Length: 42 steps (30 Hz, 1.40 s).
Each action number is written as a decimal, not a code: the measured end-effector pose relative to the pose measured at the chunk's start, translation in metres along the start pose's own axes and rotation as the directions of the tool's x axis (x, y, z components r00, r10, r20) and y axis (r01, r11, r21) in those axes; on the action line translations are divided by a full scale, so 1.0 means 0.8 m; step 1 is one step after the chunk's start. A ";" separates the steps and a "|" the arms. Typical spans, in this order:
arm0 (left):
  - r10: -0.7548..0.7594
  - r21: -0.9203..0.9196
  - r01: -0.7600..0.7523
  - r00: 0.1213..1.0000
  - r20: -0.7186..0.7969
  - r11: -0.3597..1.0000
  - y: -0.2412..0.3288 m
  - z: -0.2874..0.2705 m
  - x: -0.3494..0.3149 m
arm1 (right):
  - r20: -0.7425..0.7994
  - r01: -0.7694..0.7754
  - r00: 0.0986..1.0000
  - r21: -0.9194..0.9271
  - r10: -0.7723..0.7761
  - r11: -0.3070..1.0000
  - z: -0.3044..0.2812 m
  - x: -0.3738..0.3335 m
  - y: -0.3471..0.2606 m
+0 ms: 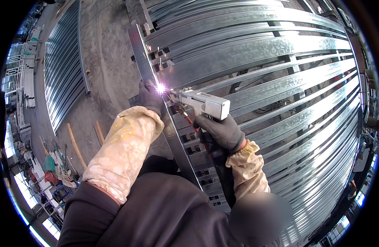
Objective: The person welds metal bars onto a large metal frame using a handheld welding gun. They position the bars and apply welds at multiple intersections, creating visible sparks and molten metal. The person adjusts their position and the welding gun to reach different sections of the frame.
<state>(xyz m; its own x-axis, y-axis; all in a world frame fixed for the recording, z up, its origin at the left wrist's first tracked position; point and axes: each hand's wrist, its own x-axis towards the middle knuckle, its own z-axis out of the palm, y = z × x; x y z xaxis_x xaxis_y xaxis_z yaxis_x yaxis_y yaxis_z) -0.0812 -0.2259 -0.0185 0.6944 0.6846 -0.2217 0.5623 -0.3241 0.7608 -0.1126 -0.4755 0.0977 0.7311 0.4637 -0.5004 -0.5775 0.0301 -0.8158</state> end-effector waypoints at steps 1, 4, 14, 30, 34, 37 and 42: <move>-0.008 -0.014 0.008 1.000 -0.002 1.000 -0.002 0.000 0.001 | 0.003 0.001 1.000 -0.004 -0.001 1.000 0.001 0.000 -0.001; -0.017 -0.002 0.017 1.000 -0.008 1.000 -0.005 0.000 0.004 | 0.006 -0.015 1.000 0.000 0.015 1.000 0.001 0.000 0.001; 0.025 -0.019 -0.025 0.999 -0.022 0.999 -0.001 0.001 0.001 | 0.006 -0.022 1.000 -0.002 0.022 1.000 0.001 -0.004 -0.003; 0.009 0.067 -0.008 1.000 -0.016 0.998 0.002 -0.005 0.000 | -0.012 -0.047 0.999 0.014 0.047 0.999 0.004 -0.010 -0.003; 0.005 0.023 -0.006 1.000 0.020 1.000 0.006 -0.005 -0.001 | -0.011 -0.038 0.999 0.004 0.038 0.999 0.002 -0.011 -0.001; 0.017 0.091 -0.017 1.000 0.000 0.996 0.003 -0.006 0.002 | -0.006 -0.034 0.999 0.011 0.034 0.999 0.003 -0.012 0.000; -0.001 0.093 0.002 1.000 -0.008 0.996 0.008 -0.005 -0.002 | 0.008 -0.089 0.996 0.041 0.089 0.995 0.000 -0.013 0.000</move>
<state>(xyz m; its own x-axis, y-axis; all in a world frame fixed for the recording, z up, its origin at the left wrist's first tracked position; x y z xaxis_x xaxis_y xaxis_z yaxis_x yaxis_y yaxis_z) -0.0804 -0.2266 -0.0107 0.6903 0.6901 -0.2174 0.6027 -0.3822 0.7005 -0.1201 -0.4802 0.1029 0.6741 0.4714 -0.5687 -0.6547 0.0248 -0.7555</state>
